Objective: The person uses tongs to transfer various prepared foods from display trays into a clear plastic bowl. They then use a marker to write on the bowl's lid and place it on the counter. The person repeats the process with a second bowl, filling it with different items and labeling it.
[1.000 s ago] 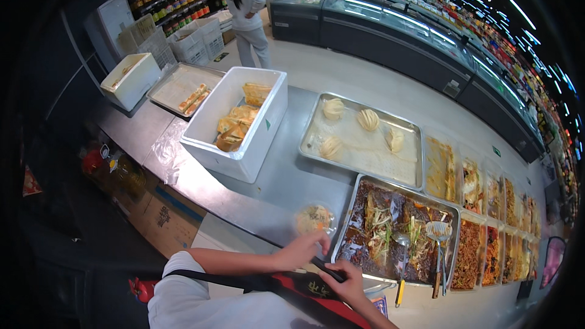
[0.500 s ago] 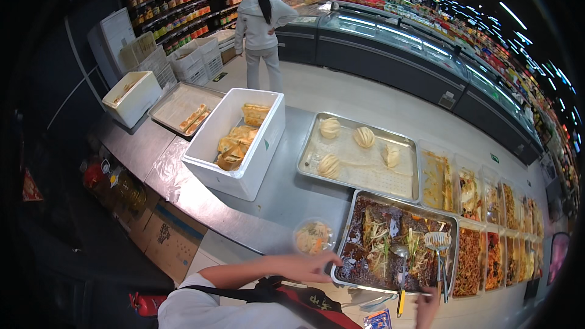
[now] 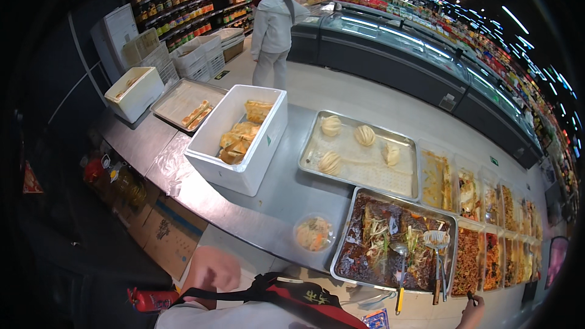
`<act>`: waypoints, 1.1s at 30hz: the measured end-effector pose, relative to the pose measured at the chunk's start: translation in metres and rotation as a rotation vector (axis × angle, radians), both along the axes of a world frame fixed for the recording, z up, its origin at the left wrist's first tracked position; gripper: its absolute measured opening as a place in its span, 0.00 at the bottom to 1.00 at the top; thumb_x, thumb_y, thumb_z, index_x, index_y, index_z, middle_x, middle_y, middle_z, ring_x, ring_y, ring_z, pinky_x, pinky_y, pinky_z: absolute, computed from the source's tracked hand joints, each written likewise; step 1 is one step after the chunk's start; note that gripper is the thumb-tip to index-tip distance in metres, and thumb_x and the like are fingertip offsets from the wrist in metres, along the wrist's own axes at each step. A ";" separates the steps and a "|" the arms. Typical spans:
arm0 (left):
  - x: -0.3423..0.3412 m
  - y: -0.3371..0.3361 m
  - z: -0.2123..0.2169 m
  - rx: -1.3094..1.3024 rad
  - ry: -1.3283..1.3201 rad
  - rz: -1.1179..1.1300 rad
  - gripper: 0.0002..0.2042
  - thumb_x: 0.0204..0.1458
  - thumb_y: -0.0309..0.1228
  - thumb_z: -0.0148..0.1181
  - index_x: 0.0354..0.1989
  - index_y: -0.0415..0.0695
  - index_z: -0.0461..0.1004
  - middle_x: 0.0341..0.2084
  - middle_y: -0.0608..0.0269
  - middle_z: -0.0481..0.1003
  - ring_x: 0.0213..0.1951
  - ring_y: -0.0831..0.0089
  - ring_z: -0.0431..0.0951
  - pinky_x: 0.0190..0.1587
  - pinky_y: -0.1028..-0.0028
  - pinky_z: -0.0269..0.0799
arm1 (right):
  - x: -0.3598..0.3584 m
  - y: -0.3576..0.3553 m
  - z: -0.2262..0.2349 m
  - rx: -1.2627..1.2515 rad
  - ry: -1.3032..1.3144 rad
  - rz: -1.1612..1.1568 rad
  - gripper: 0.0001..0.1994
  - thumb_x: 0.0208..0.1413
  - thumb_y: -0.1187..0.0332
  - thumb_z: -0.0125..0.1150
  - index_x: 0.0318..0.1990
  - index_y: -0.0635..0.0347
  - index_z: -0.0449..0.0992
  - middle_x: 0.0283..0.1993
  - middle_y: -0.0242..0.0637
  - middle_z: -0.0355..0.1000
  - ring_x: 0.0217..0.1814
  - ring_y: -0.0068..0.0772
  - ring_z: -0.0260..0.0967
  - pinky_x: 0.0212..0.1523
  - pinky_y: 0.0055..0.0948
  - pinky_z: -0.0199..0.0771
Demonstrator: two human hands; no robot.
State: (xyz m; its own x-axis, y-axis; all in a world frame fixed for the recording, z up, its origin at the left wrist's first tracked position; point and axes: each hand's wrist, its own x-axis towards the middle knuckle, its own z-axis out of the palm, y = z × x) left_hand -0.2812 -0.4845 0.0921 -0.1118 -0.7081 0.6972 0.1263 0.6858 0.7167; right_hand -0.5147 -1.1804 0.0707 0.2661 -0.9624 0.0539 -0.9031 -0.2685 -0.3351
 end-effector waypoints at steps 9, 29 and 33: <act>-0.040 0.023 0.082 -0.614 -0.129 0.517 0.03 0.51 0.22 0.60 0.30 0.36 0.72 0.24 0.55 0.70 0.13 0.72 0.62 0.16 0.76 0.53 | 0.007 0.009 0.014 0.057 -0.010 0.040 0.10 0.63 0.75 0.55 0.50 0.60 0.76 0.36 0.45 0.75 0.21 0.32 0.68 0.27 0.40 0.72; 0.029 -0.190 -0.077 0.853 0.492 0.718 0.22 0.66 0.46 0.48 0.57 0.39 0.64 0.47 0.56 0.73 0.51 0.61 0.76 0.50 0.64 0.74 | 0.108 0.212 -0.028 0.338 -0.834 0.662 0.15 0.57 0.76 0.60 0.53 0.61 0.75 0.46 0.35 0.73 0.49 0.29 0.72 0.50 0.26 0.71; 0.017 -0.214 -0.155 1.033 0.708 0.600 0.21 0.68 0.45 0.45 0.57 0.40 0.66 0.47 0.58 0.74 0.50 0.67 0.76 0.50 0.70 0.73 | 0.160 0.327 -0.079 0.293 -0.624 0.948 0.17 0.54 0.71 0.61 0.52 0.61 0.72 0.49 0.48 0.71 0.52 0.51 0.69 0.52 0.41 0.70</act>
State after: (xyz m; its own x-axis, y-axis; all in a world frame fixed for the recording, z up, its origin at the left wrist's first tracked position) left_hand -0.2639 -0.6981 -0.0627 0.5433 -0.7453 -0.3864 0.5495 -0.0323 0.8349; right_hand -0.3544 -0.8532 -0.0083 0.8893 -0.3905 0.2381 -0.0398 -0.5847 -0.8102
